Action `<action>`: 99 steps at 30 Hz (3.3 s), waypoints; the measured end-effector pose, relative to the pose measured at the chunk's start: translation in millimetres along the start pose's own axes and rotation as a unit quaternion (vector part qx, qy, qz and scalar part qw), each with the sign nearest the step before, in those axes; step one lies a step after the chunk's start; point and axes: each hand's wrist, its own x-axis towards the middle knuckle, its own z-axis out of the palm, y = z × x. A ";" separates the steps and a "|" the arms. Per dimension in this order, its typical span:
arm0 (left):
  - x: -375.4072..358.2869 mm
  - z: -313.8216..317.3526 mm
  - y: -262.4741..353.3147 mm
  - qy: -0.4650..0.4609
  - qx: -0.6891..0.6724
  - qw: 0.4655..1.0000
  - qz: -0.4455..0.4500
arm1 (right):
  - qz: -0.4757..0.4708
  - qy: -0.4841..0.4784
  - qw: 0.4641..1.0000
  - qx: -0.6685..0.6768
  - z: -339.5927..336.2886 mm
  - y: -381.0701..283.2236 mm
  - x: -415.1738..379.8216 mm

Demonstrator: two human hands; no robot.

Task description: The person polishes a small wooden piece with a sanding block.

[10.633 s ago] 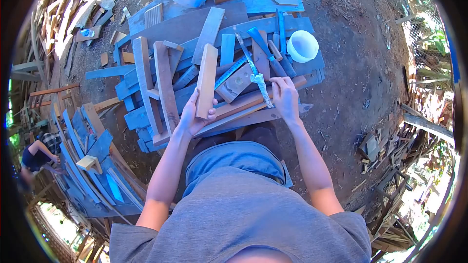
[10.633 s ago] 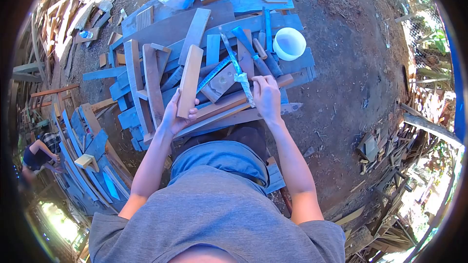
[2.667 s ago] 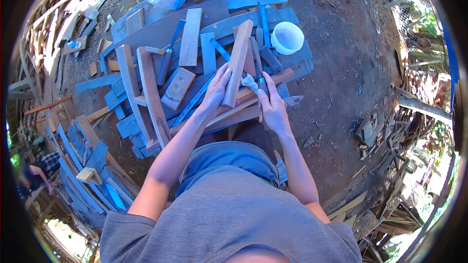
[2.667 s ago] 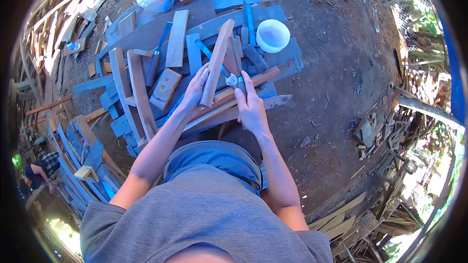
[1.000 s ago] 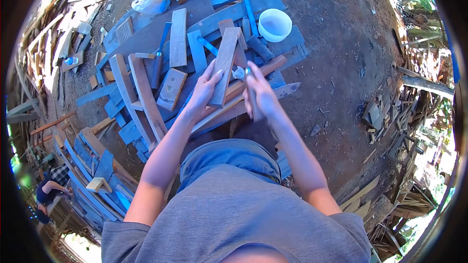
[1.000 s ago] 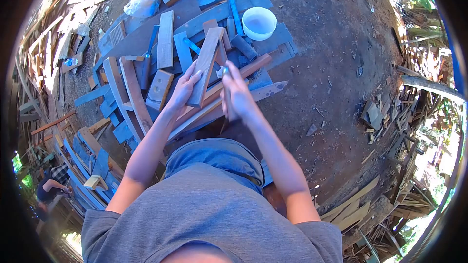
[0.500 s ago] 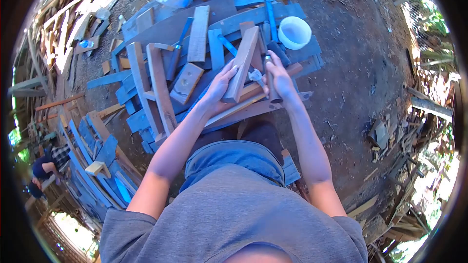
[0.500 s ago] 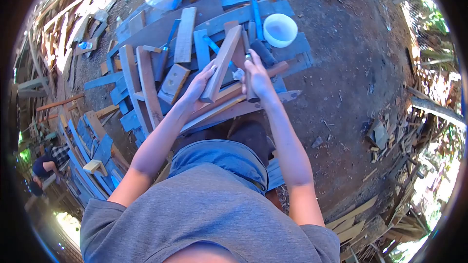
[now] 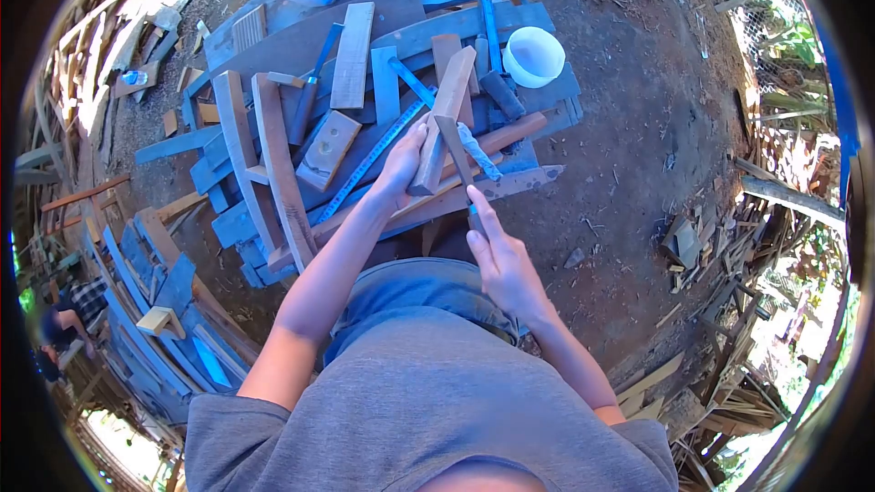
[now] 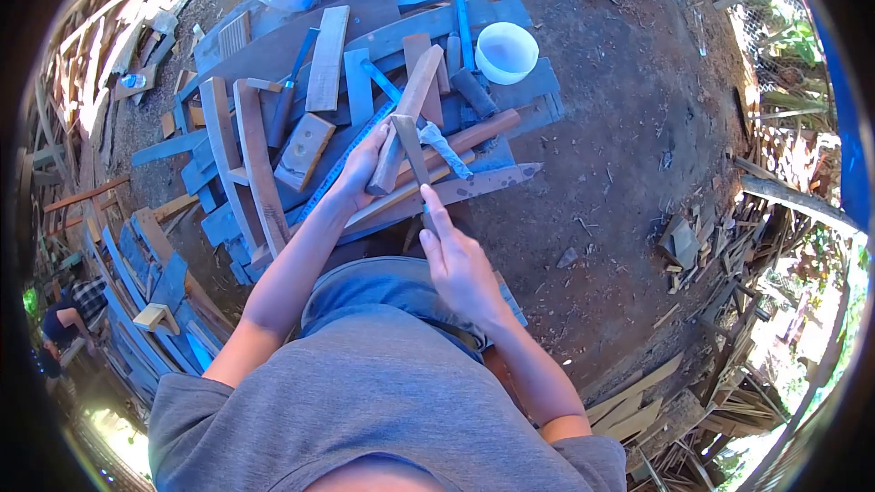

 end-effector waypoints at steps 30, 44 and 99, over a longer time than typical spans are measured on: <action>2.1 -0.5 2.3 -0.021 0.085 0.996 0.010 | 0.058 0.020 0.959 0.277 -12.9 17.6 64.4; 0.5 -27.2 -2.8 -0.077 -0.137 0.979 -0.133 | 0.101 -0.011 0.899 0.427 -38.0 39.3 144.5; -42.1 -88.5 -21.8 -0.064 -0.174 0.982 -0.039 | -0.231 0.298 0.820 -0.431 -29.9 81.1 222.2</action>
